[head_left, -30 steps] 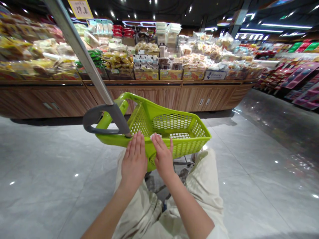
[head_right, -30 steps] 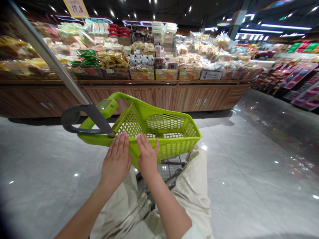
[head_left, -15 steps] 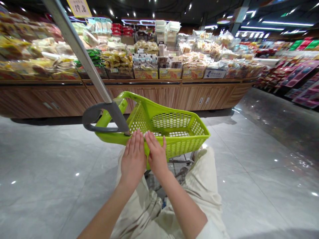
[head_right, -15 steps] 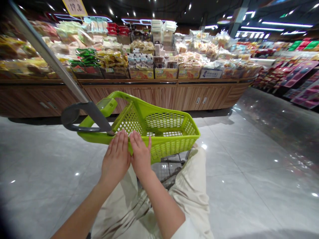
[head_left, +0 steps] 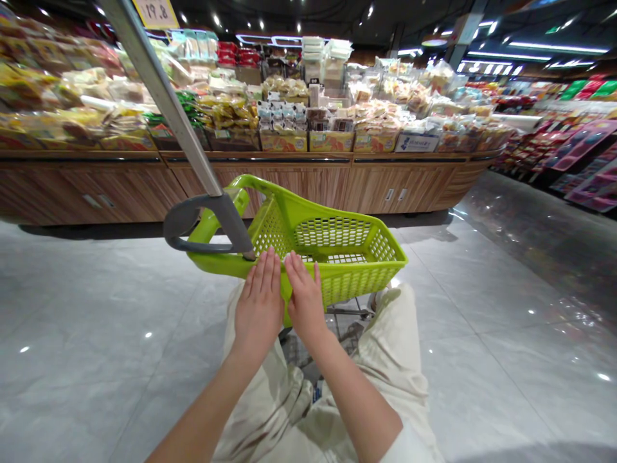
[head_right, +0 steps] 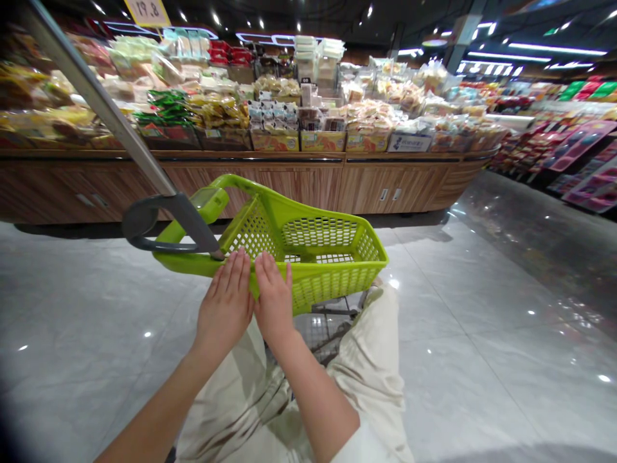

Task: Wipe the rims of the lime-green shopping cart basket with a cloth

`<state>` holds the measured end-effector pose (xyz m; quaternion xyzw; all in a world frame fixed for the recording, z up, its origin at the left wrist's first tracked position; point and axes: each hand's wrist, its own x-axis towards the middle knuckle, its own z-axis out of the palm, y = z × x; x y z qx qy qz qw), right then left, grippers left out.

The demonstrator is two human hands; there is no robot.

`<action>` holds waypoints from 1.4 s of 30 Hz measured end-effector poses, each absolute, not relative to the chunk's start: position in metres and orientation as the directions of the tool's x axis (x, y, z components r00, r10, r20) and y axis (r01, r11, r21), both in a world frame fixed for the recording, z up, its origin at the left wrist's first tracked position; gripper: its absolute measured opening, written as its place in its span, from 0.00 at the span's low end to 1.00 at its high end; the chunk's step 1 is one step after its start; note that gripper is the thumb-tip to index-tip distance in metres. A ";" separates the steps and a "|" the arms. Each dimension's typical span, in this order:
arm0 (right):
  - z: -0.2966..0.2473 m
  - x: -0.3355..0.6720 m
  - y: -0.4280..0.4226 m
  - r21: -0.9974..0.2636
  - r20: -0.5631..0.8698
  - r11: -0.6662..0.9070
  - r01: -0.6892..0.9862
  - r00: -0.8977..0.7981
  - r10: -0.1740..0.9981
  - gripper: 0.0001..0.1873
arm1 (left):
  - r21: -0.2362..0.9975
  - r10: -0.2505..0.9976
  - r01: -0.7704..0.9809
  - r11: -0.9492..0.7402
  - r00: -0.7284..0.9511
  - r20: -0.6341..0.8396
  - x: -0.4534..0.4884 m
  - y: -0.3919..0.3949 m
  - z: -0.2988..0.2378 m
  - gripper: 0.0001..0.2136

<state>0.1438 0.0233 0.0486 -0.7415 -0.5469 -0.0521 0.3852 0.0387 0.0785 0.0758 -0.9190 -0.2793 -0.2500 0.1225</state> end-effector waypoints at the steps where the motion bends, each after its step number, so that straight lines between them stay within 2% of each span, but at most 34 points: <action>1: 0.051 0.140 0.025 -0.507 0.501 -0.084 0.858 0.372 0.782 0.48 | -0.090 0.451 0.572 -0.815 0.725 0.520 0.038 0.079 0.076 0.34; 4: 0.042 0.154 0.013 -0.499 0.497 -0.134 0.856 0.410 0.765 0.49 | -0.104 0.443 0.562 -0.821 0.741 0.504 0.035 0.080 0.078 0.33; 9: 0.013 0.209 -0.024 -0.543 0.460 -0.385 0.746 0.648 0.607 0.47 | -0.113 0.421 0.534 -0.838 0.764 0.489 0.032 0.082 0.082 0.34; 11: 0.014 0.212 -0.025 -0.566 0.431 -0.436 0.699 0.702 0.567 0.45 | -0.122 0.413 0.525 -0.842 0.775 0.478 0.031 0.084 0.082 0.33; 13: 0.024 0.198 -0.014 -0.572 0.424 -0.407 0.712 0.681 0.597 0.45 | -0.125 0.409 0.519 -0.845 0.780 0.473 0.030 0.085 0.082 0.33; 16: 0.045 0.161 0.014 -0.542 0.465 -0.212 0.813 0.500 0.730 0.46 | -0.122 0.414 0.526 -0.842 0.774 0.479 0.031 0.085 0.080 0.33; 19: 0.056 0.138 0.028 -0.498 0.500 -0.078 0.864 0.360 0.787 0.47 | -0.119 0.428 0.543 -0.832 0.762 0.486 0.033 0.084 0.079 0.32; 23: 0.038 0.164 0.006 -0.490 0.493 -0.175 0.854 0.437 0.753 0.49 | -0.104 0.432 0.541 -0.834 0.760 0.486 0.033 0.081 0.081 0.33; 27: 0.014 0.207 -0.026 -0.537 0.454 -0.393 0.747 0.648 0.611 0.47 | -0.104 0.427 0.537 -0.837 0.760 0.490 0.033 0.080 0.081 0.33; 29: 0.014 0.211 -0.027 -0.550 0.435 -0.446 0.706 0.699 0.568 0.45 | -0.096 0.429 0.539 -0.837 0.755 0.496 0.034 0.080 0.080 0.34; 31: 0.023 0.198 -0.016 -0.548 0.435 -0.410 0.729 0.667 0.605 0.45 | -0.088 0.432 0.542 -0.836 0.748 0.503 0.035 0.080 0.079 0.34; 34: 0.046 0.163 0.011 -0.520 0.458 -0.218 0.825 0.486 0.745 0.45 | -0.087 0.435 0.546 -0.833 0.745 0.506 0.035 0.080 0.077 0.34; 37: 0.060 0.140 0.025 -0.497 0.475 -0.090 0.863 0.358 0.804 0.46 | -0.097 0.442 0.555 -0.826 0.745 0.499 0.035 0.081 0.076 0.33; 39: 0.059 0.142 0.022 -0.488 0.473 -0.097 0.867 0.356 0.806 0.48 | -0.100 0.448 0.560 -0.823 0.746 0.492 0.035 0.081 0.076 0.33; 42: 0.041 0.169 0.001 -0.469 0.461 -0.201 0.860 0.433 0.774 0.49 | -0.092 0.450 0.560 -0.824 0.743 0.494 0.034 0.080 0.077 0.34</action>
